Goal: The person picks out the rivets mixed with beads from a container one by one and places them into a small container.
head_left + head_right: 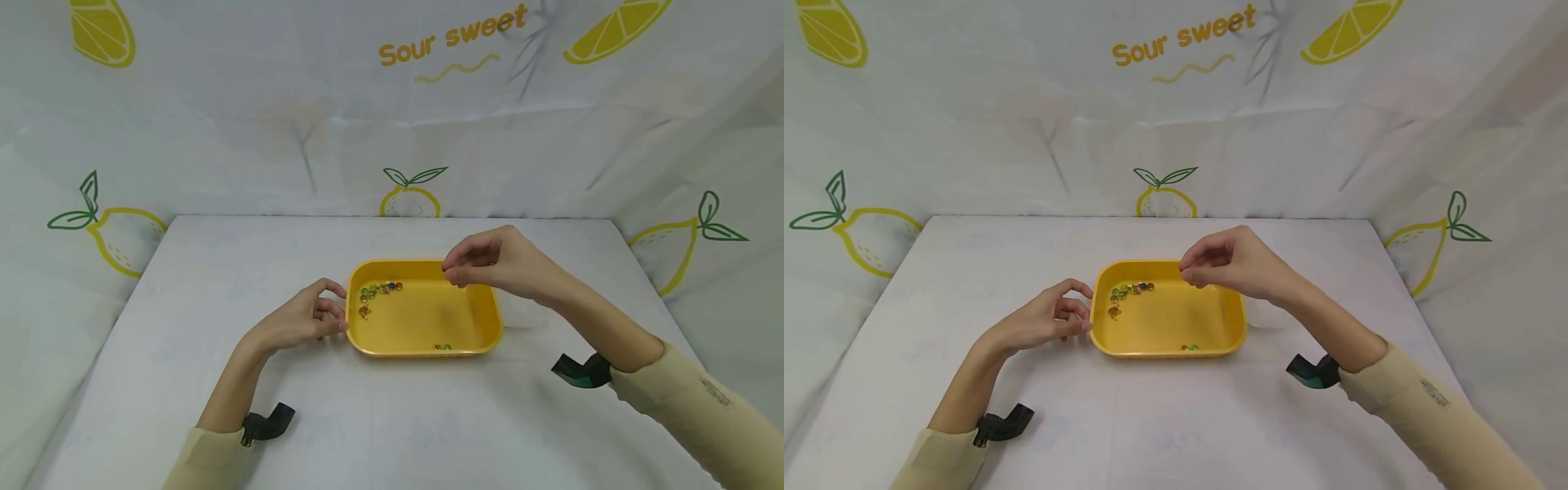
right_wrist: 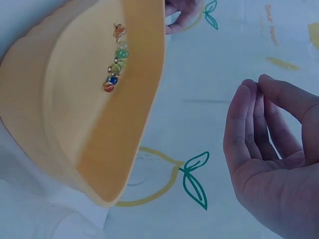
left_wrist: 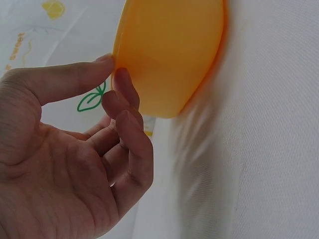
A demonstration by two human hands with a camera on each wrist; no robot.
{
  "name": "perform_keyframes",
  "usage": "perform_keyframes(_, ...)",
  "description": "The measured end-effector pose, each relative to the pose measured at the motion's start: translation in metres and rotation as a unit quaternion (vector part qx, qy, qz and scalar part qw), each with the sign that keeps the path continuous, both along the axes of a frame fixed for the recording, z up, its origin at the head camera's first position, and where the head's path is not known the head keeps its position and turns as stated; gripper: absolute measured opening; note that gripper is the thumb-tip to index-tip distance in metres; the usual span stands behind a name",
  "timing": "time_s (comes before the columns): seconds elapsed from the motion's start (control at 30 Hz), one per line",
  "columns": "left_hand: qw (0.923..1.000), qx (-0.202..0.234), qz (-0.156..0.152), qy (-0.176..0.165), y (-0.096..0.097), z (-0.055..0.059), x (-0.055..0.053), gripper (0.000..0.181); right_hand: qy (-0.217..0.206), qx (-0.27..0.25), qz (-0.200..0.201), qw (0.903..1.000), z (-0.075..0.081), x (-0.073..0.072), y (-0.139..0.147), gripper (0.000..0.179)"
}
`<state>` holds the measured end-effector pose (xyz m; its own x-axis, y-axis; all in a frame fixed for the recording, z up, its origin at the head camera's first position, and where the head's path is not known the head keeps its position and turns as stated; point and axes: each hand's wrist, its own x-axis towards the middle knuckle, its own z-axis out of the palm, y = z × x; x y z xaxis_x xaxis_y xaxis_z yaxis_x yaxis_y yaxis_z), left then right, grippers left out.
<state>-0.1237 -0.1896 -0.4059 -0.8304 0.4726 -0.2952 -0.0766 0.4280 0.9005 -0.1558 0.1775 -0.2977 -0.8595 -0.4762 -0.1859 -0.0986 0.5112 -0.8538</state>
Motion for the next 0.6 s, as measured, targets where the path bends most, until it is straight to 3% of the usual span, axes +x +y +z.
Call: perform_keyframes(0.6,1.0,-0.005,0.003,0.003,0.001,-0.001,0.0,0.051,0.06,-0.011,-0.058,0.9965,-0.001,0.013,0.062,0.021)
